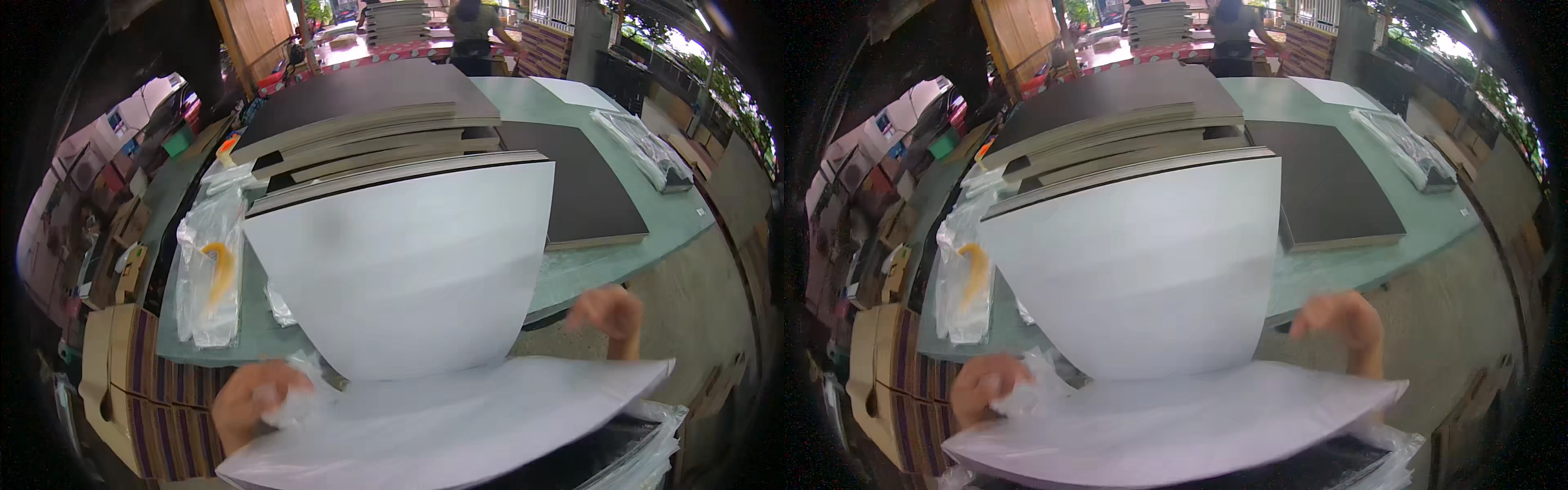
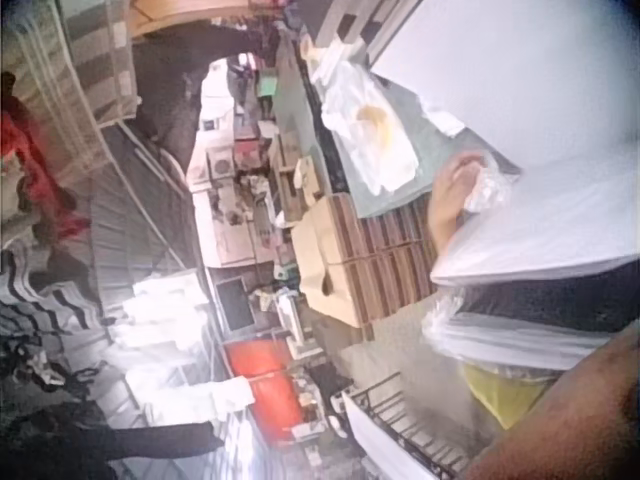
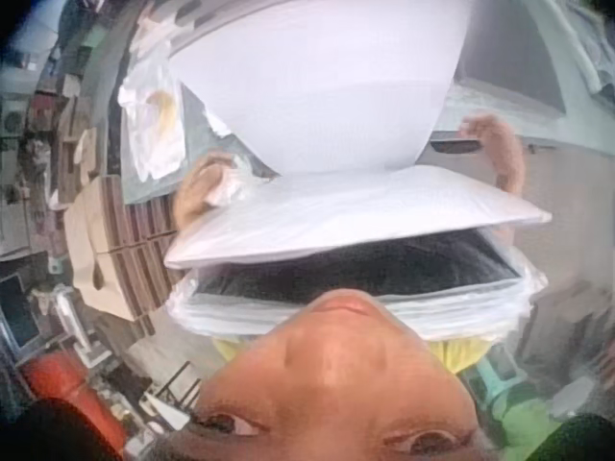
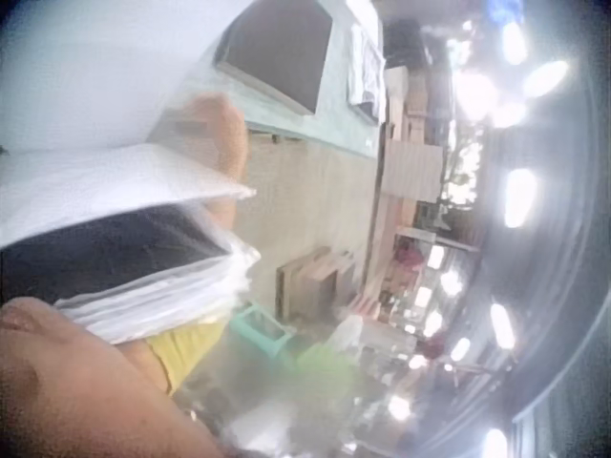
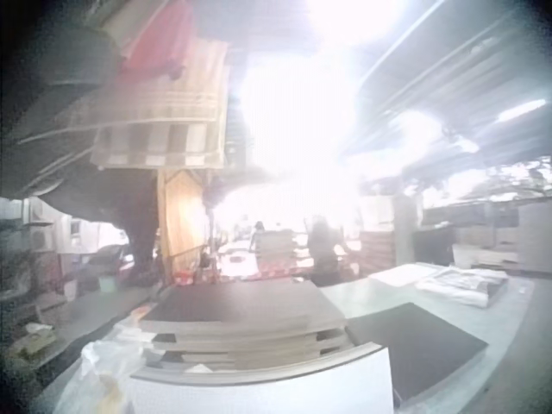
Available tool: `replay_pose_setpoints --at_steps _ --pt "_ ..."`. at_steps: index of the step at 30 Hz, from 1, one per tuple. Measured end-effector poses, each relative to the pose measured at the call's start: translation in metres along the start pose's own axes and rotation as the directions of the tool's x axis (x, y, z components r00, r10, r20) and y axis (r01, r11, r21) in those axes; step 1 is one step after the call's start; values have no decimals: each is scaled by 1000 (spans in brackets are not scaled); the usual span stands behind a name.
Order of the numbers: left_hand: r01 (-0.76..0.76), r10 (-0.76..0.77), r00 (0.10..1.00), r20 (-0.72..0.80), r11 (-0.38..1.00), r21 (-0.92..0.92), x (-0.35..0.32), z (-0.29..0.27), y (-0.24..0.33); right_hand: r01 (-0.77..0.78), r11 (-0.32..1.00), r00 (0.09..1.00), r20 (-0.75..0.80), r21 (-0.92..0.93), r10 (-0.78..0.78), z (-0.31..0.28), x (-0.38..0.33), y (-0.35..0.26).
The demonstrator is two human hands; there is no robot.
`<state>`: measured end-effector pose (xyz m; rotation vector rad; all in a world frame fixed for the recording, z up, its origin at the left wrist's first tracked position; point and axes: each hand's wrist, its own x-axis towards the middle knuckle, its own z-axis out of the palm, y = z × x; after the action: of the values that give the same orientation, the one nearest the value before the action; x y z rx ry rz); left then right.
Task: The person places large black rectangular panels into individual clear plastic sleeves by hand and stacks the sleeved panels onto a pile.
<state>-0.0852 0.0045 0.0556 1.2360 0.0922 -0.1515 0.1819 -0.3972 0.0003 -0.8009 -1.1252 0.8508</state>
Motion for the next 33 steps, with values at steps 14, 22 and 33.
replay_pose_setpoints --at_steps 14,22,33 --pt "124 -597 767 236 498 858 97 -71 -248 -774 232 336 -72 -590 939 1 -31 202" --pt "71 -534 809 246 504 861 118 -135 -364 305 884 902 406 -354 -149 108 138 -17" --pt "192 -595 803 38 319 928 114 -76 -273 631 775 738 317 -14 -595 156 132 -23"
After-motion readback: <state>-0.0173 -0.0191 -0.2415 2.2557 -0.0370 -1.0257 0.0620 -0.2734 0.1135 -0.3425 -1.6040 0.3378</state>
